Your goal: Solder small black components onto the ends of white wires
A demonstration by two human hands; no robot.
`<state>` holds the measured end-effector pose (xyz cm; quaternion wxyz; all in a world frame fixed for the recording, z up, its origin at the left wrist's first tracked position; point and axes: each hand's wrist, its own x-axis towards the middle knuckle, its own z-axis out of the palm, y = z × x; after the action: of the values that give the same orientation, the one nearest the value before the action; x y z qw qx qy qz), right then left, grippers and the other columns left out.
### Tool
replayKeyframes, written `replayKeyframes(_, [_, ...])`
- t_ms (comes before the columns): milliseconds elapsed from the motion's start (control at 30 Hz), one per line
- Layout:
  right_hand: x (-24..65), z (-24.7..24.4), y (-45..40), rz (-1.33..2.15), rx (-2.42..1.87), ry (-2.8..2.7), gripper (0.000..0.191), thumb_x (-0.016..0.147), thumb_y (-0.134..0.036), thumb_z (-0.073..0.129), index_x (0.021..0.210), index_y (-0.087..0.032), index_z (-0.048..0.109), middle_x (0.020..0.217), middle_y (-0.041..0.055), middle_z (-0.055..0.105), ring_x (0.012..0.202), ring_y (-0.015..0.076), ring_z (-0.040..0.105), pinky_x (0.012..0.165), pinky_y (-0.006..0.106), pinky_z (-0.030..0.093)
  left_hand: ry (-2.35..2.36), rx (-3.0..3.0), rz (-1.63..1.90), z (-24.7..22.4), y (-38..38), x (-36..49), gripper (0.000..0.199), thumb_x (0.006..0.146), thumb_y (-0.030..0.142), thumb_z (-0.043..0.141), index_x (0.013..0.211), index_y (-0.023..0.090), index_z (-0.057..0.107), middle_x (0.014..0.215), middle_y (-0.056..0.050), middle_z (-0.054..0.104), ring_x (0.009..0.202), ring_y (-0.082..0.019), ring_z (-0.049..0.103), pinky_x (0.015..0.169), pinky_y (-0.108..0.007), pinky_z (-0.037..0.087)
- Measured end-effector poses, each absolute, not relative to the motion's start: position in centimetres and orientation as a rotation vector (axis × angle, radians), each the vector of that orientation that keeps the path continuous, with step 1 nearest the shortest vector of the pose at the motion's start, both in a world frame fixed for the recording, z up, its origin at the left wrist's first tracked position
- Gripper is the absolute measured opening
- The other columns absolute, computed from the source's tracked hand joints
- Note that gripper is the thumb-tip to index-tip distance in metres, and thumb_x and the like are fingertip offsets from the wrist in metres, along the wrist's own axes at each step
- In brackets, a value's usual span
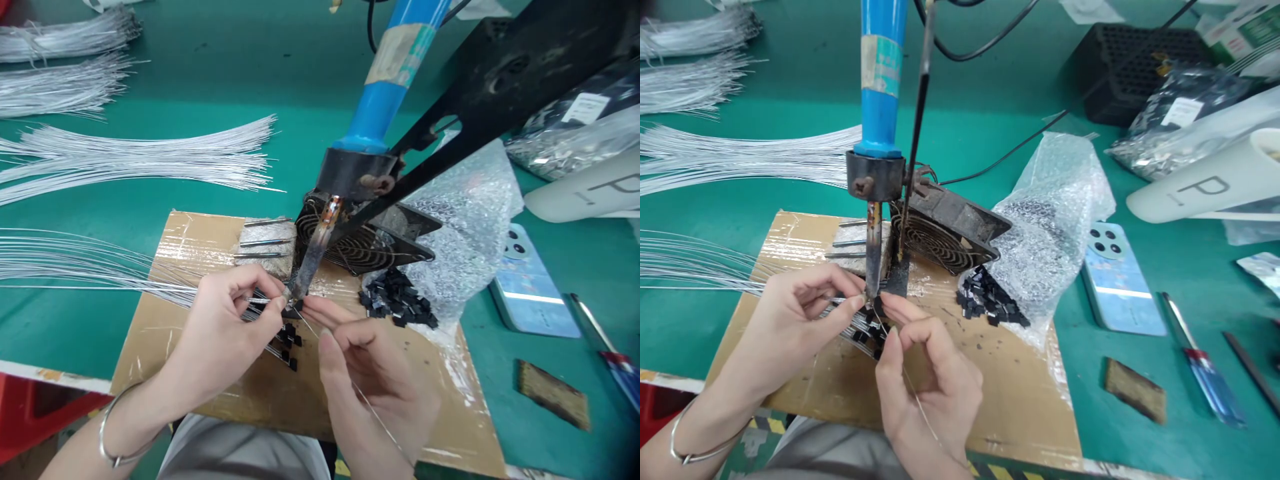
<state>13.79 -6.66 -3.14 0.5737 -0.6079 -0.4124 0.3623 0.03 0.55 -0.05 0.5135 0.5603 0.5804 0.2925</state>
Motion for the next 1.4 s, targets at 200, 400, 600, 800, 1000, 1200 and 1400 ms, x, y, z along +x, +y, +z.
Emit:
replayKeyframes(200, [13.37,-2.77,-6.75,0.842,-1.447,-0.939,0.018,0.096,-0.017,0.068,0.08,-0.024,0.064,0.116,0.0061,0.083,0.11,0.0228,0.08,0.101,0.038,0.065,1.384,1.365,0.712,0.07,0.63,0.02,0.01,0.082,0.019,0.063,0.073,0.02,0.066,0.082,-0.003,0.076,0.083,-0.021,0.07,0.059,-0.027,0.045])
replayKeyframes(400, [13.38,-2.84,-6.81,0.811,-1.464,-0.944,0.018,0.096,-0.018,0.068,0.079,-0.023,0.064,0.115,0.0079,0.083,0.11,0.0237,0.08,0.1,0.037,0.065,1.385,1.38,0.72,0.2,0.6,0.08,0.011,0.082,0.019,0.063,0.071,0.021,0.065,0.079,-0.003,0.076,0.082,-0.021,0.07,0.06,-0.028,0.047])
replayKeyframes(600, [13.4,-2.86,-6.87,0.811,-1.472,-0.954,0.018,0.095,-0.017,0.069,0.08,-0.024,0.064,0.117,0.0071,0.083,0.109,0.0234,0.08,0.1,0.037,0.065,1.379,1.383,0.728,0.14,0.56,0.18,0.01,0.082,0.018,0.063,0.072,0.021,0.065,0.078,-0.003,0.076,0.084,-0.021,0.071,0.061,-0.028,0.047])
replayKeyframes(800, [13.48,-2.98,-6.82,0.815,-1.488,-0.962,0.017,0.095,-0.018,0.069,0.08,-0.024,0.065,0.115,0.0078,0.083,0.11,0.0247,0.08,0.099,0.039,0.066,1.379,1.366,0.708,0.04,0.62,0.14,0.01,0.081,0.019,0.063,0.072,0.021,0.065,0.077,-0.003,0.075,0.084,-0.022,0.071,0.061,-0.028,0.047])
replayKeyframes(1000, [13.3,-2.83,-6.73,0.817,-1.466,-0.948,0.019,0.098,-0.02,0.067,0.079,-0.024,0.064,0.115,0.0057,0.083,0.11,0.021,0.08,0.1,0.034,0.064,1.393,1.38,0.701,0.07,0.59,0.12,0.01,0.081,0.02,0.063,0.072,0.02,0.066,0.078,-0.004,0.075,0.083,-0.023,0.071,0.062,-0.029,0.048])
replayKeyframes(1200, [13.45,-3.09,-6.76,0.795,-1.472,-0.969,0.018,0.096,-0.021,0.069,0.079,-0.024,0.065,0.114,0.0077,0.084,0.109,0.0242,0.08,0.096,0.037,0.066,1.395,1.381,0.708,0.16,0.46,0.06,0.01,0.081,0.02,0.063,0.072,0.021,0.065,0.078,-0.004,0.075,0.083,-0.023,0.071,0.062,-0.029,0.048])
replayKeyframes(1400, [13.6,-3.09,-6.81,0.792,-1.446,-0.995,0.018,0.095,-0.018,0.07,0.079,-0.024,0.064,0.115,0.0084,0.083,0.106,0.0242,0.081,0.096,0.036,0.066,1.386,1.394,0.717,0.11,0.52,0.16,0.01,0.081,0.02,0.062,0.072,0.021,0.066,0.076,-0.003,0.075,0.081,-0.021,0.07,0.059,-0.028,0.045])
